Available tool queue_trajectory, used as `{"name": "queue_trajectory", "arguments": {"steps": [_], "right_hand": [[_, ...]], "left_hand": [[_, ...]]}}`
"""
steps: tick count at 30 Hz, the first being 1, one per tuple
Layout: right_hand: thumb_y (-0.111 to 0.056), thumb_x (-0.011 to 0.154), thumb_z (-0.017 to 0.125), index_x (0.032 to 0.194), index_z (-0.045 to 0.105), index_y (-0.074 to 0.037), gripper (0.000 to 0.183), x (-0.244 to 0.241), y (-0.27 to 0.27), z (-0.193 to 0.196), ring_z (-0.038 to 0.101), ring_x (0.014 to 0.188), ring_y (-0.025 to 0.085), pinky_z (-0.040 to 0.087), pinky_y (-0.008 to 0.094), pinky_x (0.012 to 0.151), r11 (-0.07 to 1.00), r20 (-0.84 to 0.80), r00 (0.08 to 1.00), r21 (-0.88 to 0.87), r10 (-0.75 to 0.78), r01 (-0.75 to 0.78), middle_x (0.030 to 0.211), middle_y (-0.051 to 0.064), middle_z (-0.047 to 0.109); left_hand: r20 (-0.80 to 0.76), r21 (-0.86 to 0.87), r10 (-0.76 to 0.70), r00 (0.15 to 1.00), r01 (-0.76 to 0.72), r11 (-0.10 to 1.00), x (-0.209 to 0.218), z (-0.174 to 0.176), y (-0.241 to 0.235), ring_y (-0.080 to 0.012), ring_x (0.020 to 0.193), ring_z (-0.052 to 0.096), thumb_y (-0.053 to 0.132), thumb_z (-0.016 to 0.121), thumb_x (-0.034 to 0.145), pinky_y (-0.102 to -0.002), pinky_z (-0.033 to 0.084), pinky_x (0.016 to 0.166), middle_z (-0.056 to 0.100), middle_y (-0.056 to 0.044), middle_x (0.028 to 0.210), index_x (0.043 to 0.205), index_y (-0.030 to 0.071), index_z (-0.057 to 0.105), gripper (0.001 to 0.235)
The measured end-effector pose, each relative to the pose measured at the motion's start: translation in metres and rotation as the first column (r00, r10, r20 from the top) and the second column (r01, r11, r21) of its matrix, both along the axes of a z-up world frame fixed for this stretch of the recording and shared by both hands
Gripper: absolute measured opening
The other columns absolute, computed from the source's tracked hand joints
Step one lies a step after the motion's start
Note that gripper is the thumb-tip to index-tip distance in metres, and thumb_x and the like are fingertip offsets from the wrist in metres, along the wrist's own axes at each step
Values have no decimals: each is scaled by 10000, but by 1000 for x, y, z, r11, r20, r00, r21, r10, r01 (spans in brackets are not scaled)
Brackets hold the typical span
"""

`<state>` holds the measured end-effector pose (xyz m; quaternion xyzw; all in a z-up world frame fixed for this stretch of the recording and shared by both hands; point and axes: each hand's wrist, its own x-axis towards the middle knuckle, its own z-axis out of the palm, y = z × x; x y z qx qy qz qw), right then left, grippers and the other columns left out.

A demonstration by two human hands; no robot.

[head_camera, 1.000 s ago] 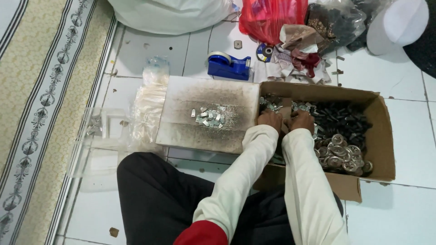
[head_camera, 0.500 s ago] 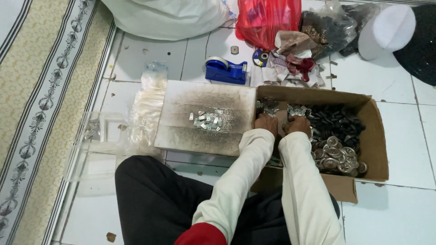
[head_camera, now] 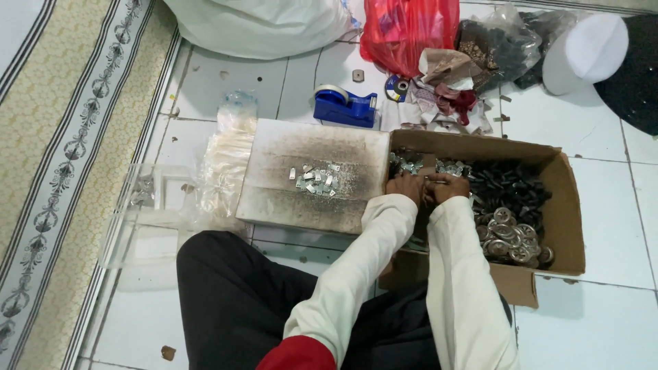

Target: The person sits on the floor and sorts small metallic hardware pieces from a cardboard box onto a white board, then places them into clear plastic bags. The person handles the parts by hand and arranges them into piles before bagging.

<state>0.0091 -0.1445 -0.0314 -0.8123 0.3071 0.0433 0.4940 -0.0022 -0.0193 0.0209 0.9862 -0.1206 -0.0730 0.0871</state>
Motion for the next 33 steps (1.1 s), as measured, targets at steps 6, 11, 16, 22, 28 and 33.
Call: {"name": "queue_trajectory", "arguments": {"steps": [6, 11, 16, 22, 28, 33], "right_hand": [[53, 800, 771, 1105, 764, -23, 315, -6, -2, 26, 742, 878, 351, 672, 473, 726, 905, 47, 972, 376, -232, 198, 942, 319, 698], [-76, 851, 839, 1160, 733, -30, 331, -18, 11, 79, 746, 900, 292, 676, 464, 794, 862, 134, 959, 482, -250, 157, 984, 241, 708], [-87, 892, 820, 1229, 693, 1, 371, -28, 27, 124, 737, 868, 262, 691, 439, 780, 847, 295, 938, 532, -183, -2, 1001, 199, 689], [-66, 894, 831, 1180, 716, 18, 319, -38, 51, 143, 733, 833, 245, 685, 433, 736, 875, 383, 918, 472, -98, -103, 943, 190, 691], [-98, 885, 855, 1182, 716, -15, 338, -38, 62, 126, 733, 812, 249, 670, 432, 699, 871, 390, 920, 462, -32, -165, 945, 165, 697], [-114, 893, 840, 1127, 734, -29, 270, -58, 122, 161, 734, 778, 269, 667, 440, 653, 855, 319, 948, 488, 13, -176, 925, 171, 704]], "left_hand": [[-363, -348, 169, 916, -302, 888, 8, 30, 17, -312, 992, 776, 119, 656, 923, -397, 637, 780, 776, -137, 1084, 1009, 80, 789, 163], [-388, -774, 157, 908, -414, 479, 16, 20, 34, -350, 856, 769, -15, 681, 907, -440, 647, 697, 773, -190, 1009, 1080, 77, 776, 218], [-478, -877, 95, 873, -480, -10, 13, 48, 66, -282, 793, 754, 9, 751, 871, -354, 652, 616, 756, -244, 1016, 1157, -4, 742, 287], [-482, -874, 85, 872, -472, -115, 11, 55, 93, -231, 743, 731, 10, 776, 841, -316, 672, 630, 753, -233, 926, 1098, -31, 751, 261], [-482, -876, 82, 872, -481, -32, -4, 87, 140, -271, 804, 752, 65, 773, 827, -367, 685, 661, 762, -220, 952, 1078, 12, 778, 256], [-490, -858, 209, 846, -510, 55, -11, 68, 202, -237, 733, 733, 110, 806, 828, -360, 673, 581, 755, -184, 905, 1098, -1, 769, 295]]}}
